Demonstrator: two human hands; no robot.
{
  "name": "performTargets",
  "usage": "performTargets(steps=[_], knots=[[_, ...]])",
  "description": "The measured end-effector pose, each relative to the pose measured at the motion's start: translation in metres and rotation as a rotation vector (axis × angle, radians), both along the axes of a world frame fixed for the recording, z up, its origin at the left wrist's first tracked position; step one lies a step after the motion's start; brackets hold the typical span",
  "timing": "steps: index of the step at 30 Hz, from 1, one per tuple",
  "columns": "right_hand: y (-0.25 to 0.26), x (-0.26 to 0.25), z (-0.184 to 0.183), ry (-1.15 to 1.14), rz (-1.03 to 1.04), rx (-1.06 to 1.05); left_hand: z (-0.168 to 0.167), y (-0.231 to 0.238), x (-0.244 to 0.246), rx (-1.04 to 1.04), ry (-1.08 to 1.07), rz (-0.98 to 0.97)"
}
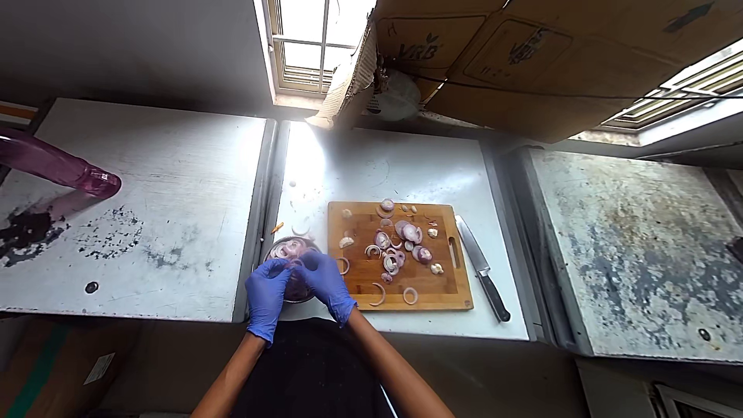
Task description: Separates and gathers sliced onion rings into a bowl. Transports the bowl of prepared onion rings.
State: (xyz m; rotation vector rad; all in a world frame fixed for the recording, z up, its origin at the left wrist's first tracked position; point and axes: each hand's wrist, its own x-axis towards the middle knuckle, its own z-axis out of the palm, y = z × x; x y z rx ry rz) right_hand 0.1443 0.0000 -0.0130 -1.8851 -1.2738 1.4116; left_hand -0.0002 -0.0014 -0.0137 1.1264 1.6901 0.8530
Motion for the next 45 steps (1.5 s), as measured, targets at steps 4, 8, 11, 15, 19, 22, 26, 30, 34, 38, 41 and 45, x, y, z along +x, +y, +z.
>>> performTargets(steps=[4,8,11,15,19,22,26,30,34,38,41,45], knots=[[-0.003,0.003,0.000,0.091,-0.061,-0.030,-0.002,-0.001,-0.003,-0.082,-0.086,-0.033],[-0.005,0.003,-0.002,0.056,-0.099,-0.046,0.000,-0.003,-0.004,-0.147,-0.139,-0.073],[-0.004,0.001,0.002,0.006,-0.077,-0.057,0.004,-0.004,-0.003,-0.157,-0.147,-0.047],[-0.004,0.000,0.006,-0.044,-0.076,-0.027,0.002,0.000,-0.004,-0.155,-0.158,-0.076],[-0.005,-0.001,0.007,-0.100,-0.112,-0.019,0.001,-0.002,-0.004,-0.128,-0.140,-0.090],[-0.004,-0.001,0.007,-0.099,-0.125,-0.030,0.002,-0.001,-0.005,-0.139,-0.144,-0.076],[-0.003,-0.002,0.001,-0.149,-0.100,-0.022,0.008,-0.004,0.000,-0.145,-0.197,-0.044],[0.000,-0.003,-0.002,-0.153,-0.081,-0.020,0.008,-0.002,0.006,-0.118,-0.135,-0.028],[-0.002,-0.004,0.002,-0.211,-0.056,-0.045,-0.002,0.000,0.000,-0.129,-0.057,-0.061],[-0.003,0.001,0.002,-0.206,-0.120,-0.034,-0.006,-0.001,-0.005,-0.188,-0.103,-0.049],[-0.004,0.002,0.001,-0.202,-0.115,-0.043,-0.006,-0.001,-0.007,-0.218,-0.073,-0.067],[-0.007,0.001,0.000,-0.236,-0.070,-0.004,0.002,0.001,-0.005,-0.209,0.032,-0.081]])
